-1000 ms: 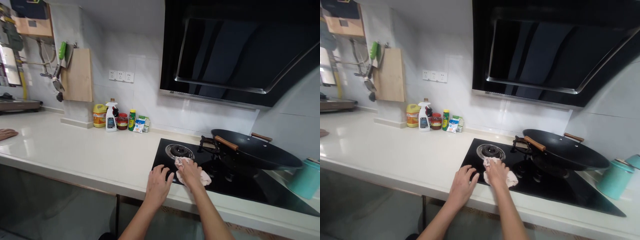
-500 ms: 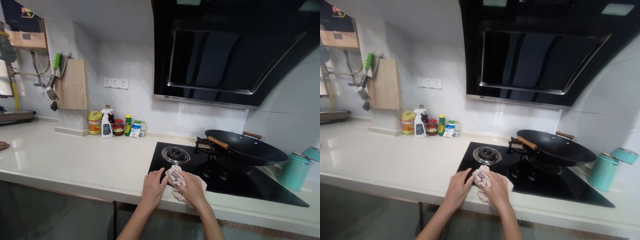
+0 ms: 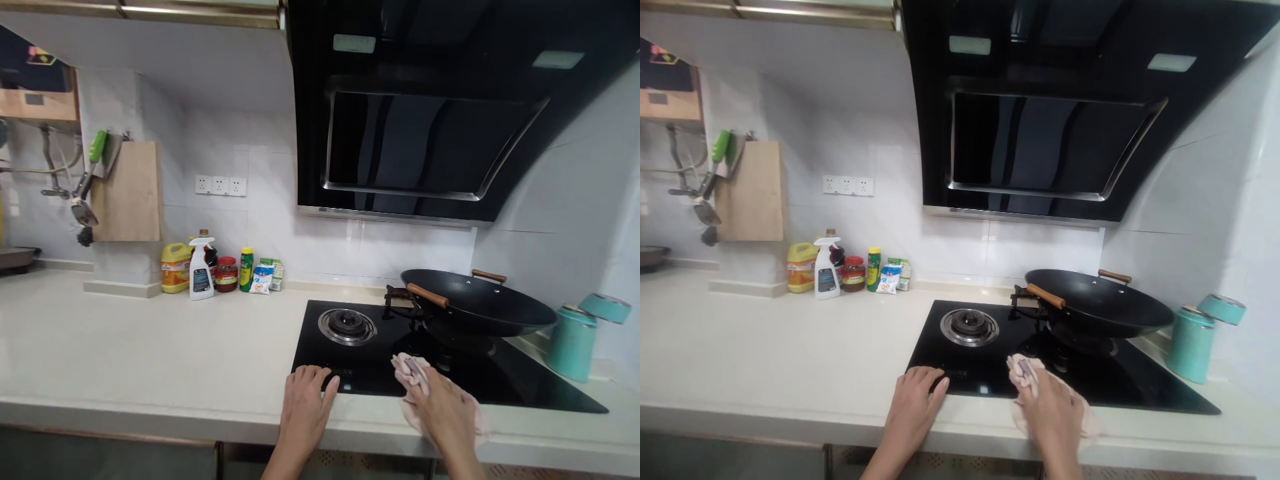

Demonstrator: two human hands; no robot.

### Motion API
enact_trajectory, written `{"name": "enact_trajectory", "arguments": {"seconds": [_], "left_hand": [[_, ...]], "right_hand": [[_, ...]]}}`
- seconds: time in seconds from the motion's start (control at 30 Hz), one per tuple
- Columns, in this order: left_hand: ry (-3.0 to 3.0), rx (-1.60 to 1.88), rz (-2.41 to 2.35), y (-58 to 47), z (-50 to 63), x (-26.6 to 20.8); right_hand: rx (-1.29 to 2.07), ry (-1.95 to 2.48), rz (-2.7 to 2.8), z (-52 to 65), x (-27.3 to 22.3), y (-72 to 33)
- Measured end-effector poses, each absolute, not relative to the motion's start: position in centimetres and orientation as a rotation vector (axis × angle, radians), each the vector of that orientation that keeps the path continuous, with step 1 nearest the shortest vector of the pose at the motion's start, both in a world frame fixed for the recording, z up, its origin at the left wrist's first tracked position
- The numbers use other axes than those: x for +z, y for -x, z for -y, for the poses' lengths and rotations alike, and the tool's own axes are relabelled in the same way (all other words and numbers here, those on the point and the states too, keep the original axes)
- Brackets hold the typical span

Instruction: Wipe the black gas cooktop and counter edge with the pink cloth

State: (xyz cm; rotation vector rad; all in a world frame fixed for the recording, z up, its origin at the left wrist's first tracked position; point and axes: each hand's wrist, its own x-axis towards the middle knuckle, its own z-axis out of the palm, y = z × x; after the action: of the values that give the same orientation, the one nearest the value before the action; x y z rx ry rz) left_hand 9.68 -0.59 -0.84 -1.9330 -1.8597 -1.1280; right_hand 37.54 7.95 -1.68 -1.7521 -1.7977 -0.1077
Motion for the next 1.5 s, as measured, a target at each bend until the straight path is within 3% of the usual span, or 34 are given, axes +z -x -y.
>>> {"name": "enact_trajectory", "arguments": {"seconds": [0.3, 0.53, 0.83, 1.1, 1.5], "left_hand": [[1.978, -1.164, 1.918, -9.1, 0.4, -0.7], [2.041, -1.153, 1.928, -8.3, 0.0, -1.0], [2.034, -1.013, 1.921, -8.4, -0.6, -0.4], [2.017, -0.957, 1.926, -8.8, -0.6, -0.2], [1.989, -0.907, 1.900, -9.1, -0.5, -0.2]], "right_hand": [[0.028, 1.159, 2.085, -2.6, -0.3, -25.8], [0.064, 0.971, 2.143, -2.7, -1.1, -28.2], [0.211, 1.287, 2.128, -6.5, 0.1, -38.7], [-0.052, 1.624, 2.051, -10.3, -1.4, -51.7], [-0.078, 2.217, 1.485, -13.8, -1.6, -62.6]]}}
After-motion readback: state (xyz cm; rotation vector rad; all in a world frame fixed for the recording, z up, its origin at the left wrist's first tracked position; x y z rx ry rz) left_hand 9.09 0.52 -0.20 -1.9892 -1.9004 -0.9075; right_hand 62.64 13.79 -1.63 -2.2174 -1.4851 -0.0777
